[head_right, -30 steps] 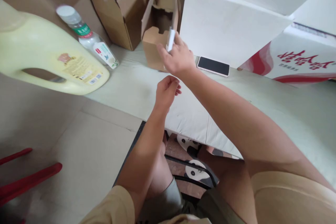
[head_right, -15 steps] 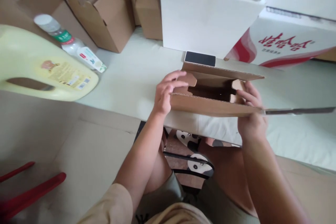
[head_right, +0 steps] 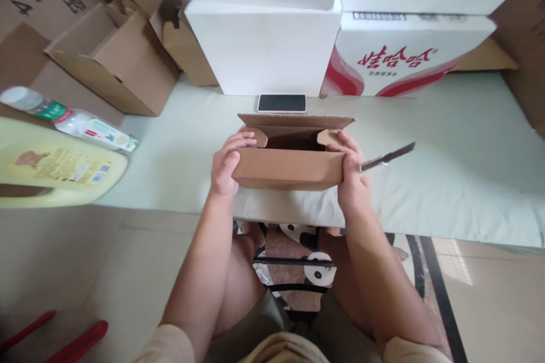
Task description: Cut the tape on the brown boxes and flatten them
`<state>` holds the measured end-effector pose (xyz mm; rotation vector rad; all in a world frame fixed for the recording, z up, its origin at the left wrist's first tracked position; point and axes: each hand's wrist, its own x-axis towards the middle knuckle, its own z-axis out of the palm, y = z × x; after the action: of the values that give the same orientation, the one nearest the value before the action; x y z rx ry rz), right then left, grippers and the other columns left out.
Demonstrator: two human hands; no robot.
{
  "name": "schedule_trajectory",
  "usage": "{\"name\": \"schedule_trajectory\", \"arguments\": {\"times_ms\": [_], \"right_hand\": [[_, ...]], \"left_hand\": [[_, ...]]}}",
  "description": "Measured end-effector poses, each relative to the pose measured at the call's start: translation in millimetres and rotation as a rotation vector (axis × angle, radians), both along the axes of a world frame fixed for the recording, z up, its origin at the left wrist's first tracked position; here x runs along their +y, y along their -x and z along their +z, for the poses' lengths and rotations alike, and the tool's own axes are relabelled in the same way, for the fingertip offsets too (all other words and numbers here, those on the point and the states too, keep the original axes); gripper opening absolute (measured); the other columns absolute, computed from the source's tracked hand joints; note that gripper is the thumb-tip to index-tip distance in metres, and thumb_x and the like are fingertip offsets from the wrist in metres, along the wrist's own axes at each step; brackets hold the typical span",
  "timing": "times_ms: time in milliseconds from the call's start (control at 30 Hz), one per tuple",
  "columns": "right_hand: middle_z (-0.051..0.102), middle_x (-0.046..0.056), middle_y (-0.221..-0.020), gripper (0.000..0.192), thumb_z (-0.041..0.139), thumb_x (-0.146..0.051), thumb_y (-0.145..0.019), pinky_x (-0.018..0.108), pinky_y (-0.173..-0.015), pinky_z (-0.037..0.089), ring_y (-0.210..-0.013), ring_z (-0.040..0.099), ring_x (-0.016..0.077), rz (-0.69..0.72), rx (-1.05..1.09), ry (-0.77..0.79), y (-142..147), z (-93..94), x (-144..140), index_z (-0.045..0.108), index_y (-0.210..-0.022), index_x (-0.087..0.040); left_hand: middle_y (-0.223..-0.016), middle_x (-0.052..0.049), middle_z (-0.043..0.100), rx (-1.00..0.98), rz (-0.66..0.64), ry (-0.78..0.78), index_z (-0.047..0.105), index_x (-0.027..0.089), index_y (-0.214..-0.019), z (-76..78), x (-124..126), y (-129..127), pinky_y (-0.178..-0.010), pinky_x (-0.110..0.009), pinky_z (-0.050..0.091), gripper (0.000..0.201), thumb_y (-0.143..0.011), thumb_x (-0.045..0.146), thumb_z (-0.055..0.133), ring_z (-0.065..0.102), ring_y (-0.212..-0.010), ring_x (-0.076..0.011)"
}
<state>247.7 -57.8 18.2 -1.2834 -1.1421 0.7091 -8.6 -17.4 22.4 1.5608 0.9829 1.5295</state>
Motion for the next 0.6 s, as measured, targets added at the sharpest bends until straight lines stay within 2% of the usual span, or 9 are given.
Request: {"name": "schedule_trajectory", "arguments": {"times_ms": [100,200,267,333,400,433,533,600], "right_hand": [[0.060,0.007,-0.153,0.044,0.055,-0.050,-0.096,0.053,-0.125,0.042,-0.147,0.054,0.0287,-0.009,-0.009,-0.012,-6,0.7,-1,0.061,-0.137,-0.033],[0.038,0.002,-0.172,0.065,0.059,-0.042,-0.093,0.051,-0.125,0.043,-0.152,0.050,0.0281,0.024,-0.024,0.003,-14,0.7,0,0.040,-0.155,-0.043],[0.023,-0.003,-0.178,0.073,0.058,-0.041,-0.092,0.052,-0.129,0.038,-0.158,0.042,0.0278,0.054,-0.048,-0.041,-18,0.1,2,0.030,-0.160,-0.047],[0.025,-0.004,-0.178,0.078,0.058,-0.039,-0.091,0.054,-0.132,0.032,-0.162,0.034,0.0271,0.095,-0.059,-0.083,-22,-0.7,4,0.026,-0.162,-0.048],[0.037,-0.001,-0.172,0.076,0.059,-0.039,-0.089,0.056,-0.132,0.032,-0.161,0.036,0.0275,0.103,-0.067,-0.101,-25,-1.3,6,0.032,-0.160,-0.045],[0.044,0.000,-0.167,0.069,0.059,-0.039,-0.089,0.057,-0.131,0.033,-0.158,0.040,0.0282,0.091,-0.082,-0.103,-25,-1.5,6,0.041,-0.156,-0.043],[0.062,0.004,-0.145,0.034,0.058,-0.039,-0.090,0.057,-0.129,0.034,-0.146,0.053,0.0302,0.003,-0.157,-0.145,-24,-3.3,6,0.072,-0.121,-0.033],[0.066,0.005,-0.137,0.026,0.057,-0.038,-0.091,0.057,-0.129,0.034,-0.142,0.055,0.0308,-0.029,-0.163,-0.194,-22,-5.9,4,0.078,-0.104,-0.029]], "left_hand": [[-0.137,-0.006,0.073,-0.027,-0.058,0.064,0.079,0.029,-0.112,-4.4,1,-1,-0.131,-0.055,0.032,0.041,-0.086,0.058,0.066,0.051,-0.150,-0.0343],[-0.150,-0.006,0.064,-0.059,-0.109,0.183,0.071,0.030,-0.127,-7.2,3,-4,-0.125,-0.052,0.041,0.055,-0.079,0.055,0.067,0.051,-0.149,-0.0364],[-0.156,-0.006,0.058,-0.084,-0.116,0.218,0.061,0.033,-0.138,-8.7,5,-6,-0.120,-0.051,0.046,0.065,-0.077,0.055,0.068,0.054,-0.146,-0.0360],[-0.163,-0.004,0.050,-0.096,-0.099,0.195,0.050,0.038,-0.146,-10.4,7,-8,-0.118,-0.051,0.048,0.075,-0.076,0.056,0.069,0.054,-0.145,-0.0354],[-0.169,-0.002,0.043,-0.091,-0.090,0.154,0.045,0.043,-0.150,-12.1,9,-8,-0.119,-0.053,0.046,0.079,-0.077,0.057,0.070,0.052,-0.146,-0.0356],[-0.169,-0.002,0.043,-0.074,-0.097,0.141,0.048,0.042,-0.148,-12.7,10,-8,-0.120,-0.054,0.044,0.076,-0.078,0.057,0.070,0.051,-0.148,-0.0361],[-0.160,-0.005,0.054,0.020,-0.126,0.097,0.071,0.032,-0.126,-13.4,11,-4,-0.126,-0.055,0.039,0.052,-0.082,0.060,0.065,0.046,-0.152,-0.0380],[-0.156,-0.006,0.059,0.076,-0.132,0.065,0.078,0.028,-0.111,-13.1,12,0,-0.127,-0.055,0.038,0.044,-0.084,0.059,0.063,0.045,-0.153,-0.0384]]}}
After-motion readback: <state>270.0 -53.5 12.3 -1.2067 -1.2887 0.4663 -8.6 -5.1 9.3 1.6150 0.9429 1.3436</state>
